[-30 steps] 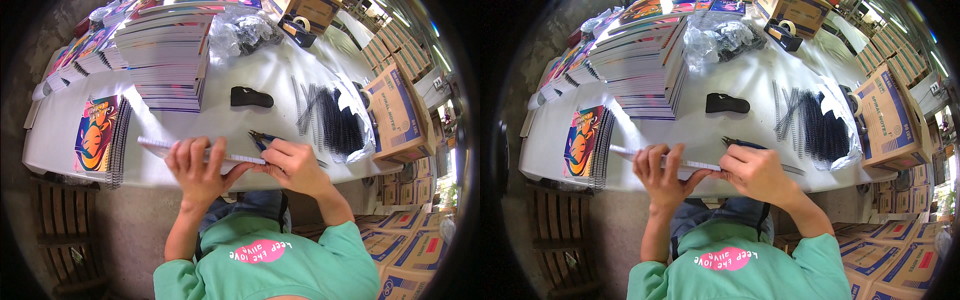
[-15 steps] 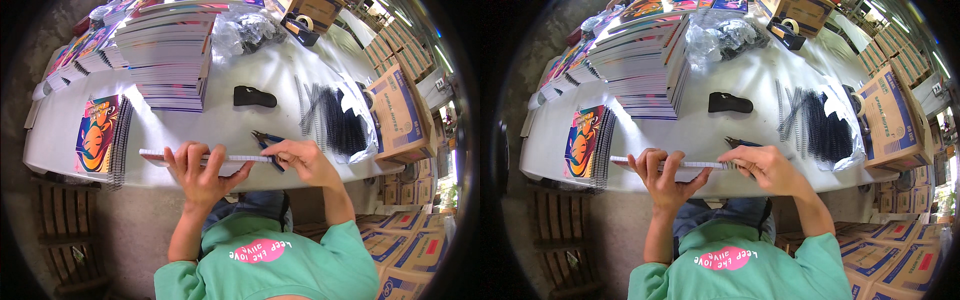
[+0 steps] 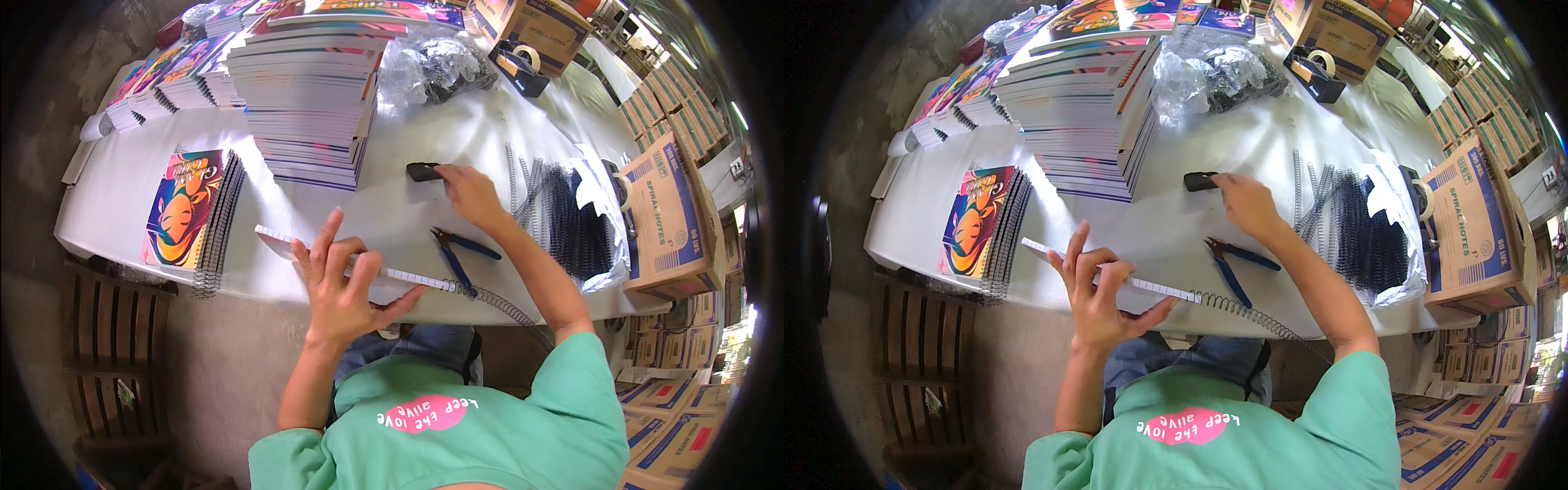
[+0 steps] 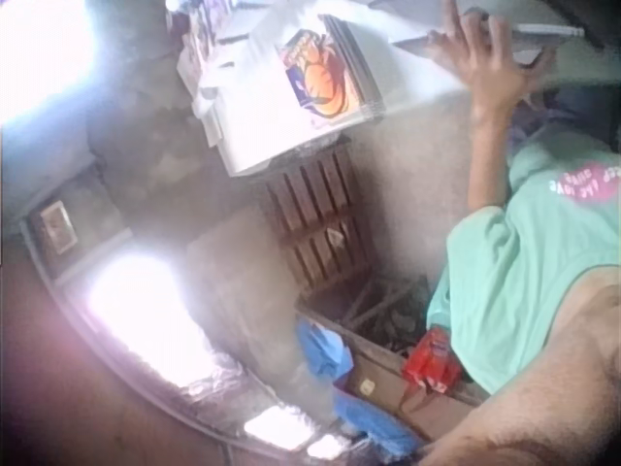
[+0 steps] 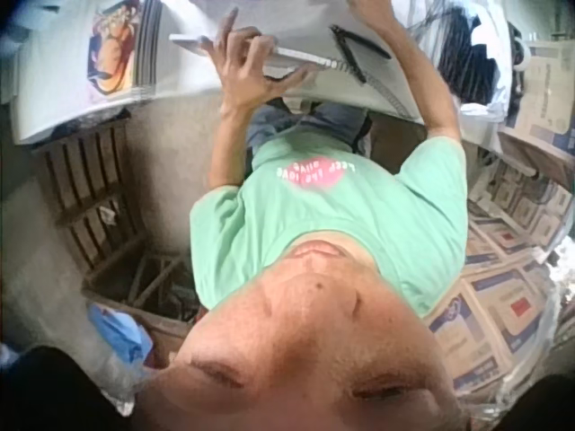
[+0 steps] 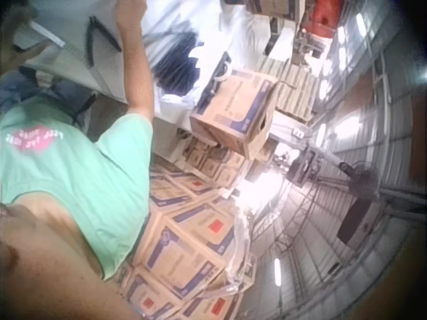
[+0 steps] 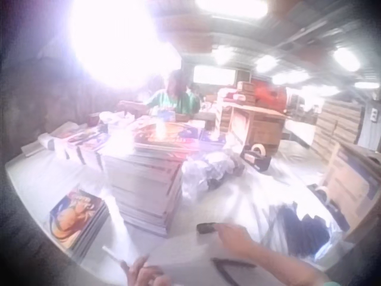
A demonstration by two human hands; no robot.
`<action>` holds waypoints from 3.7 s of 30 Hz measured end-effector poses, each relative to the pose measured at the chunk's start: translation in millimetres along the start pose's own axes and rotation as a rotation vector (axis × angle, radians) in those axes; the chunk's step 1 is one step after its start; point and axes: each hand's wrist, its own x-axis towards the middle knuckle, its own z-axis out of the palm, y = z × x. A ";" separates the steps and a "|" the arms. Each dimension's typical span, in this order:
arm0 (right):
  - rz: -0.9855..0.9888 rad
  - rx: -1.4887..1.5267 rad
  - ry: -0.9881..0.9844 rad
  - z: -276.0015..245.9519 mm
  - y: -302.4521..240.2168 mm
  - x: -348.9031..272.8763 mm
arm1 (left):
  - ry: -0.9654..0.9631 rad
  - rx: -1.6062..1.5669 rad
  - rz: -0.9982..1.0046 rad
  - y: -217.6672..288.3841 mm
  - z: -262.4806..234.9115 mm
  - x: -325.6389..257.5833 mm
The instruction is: The person trims excess wire and crimps the ends of spiral notebook bindings using pliers and a specialized manual tool.
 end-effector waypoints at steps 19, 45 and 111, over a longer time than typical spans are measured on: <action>-0.474 1.300 -0.227 -96.5 -96.8 -11.7 | 0.037 -0.087 -0.059 -1.9 7.2 -0.8; -0.375 1.400 -0.100 -58.8 -134.4 22.6 | 0.092 -0.024 -0.110 -42.3 -28.5 25.3; 0.261 0.646 0.152 -65.5 -174.1 -90.2 | 0.352 -0.178 -0.254 -15.2 -31.2 -5.2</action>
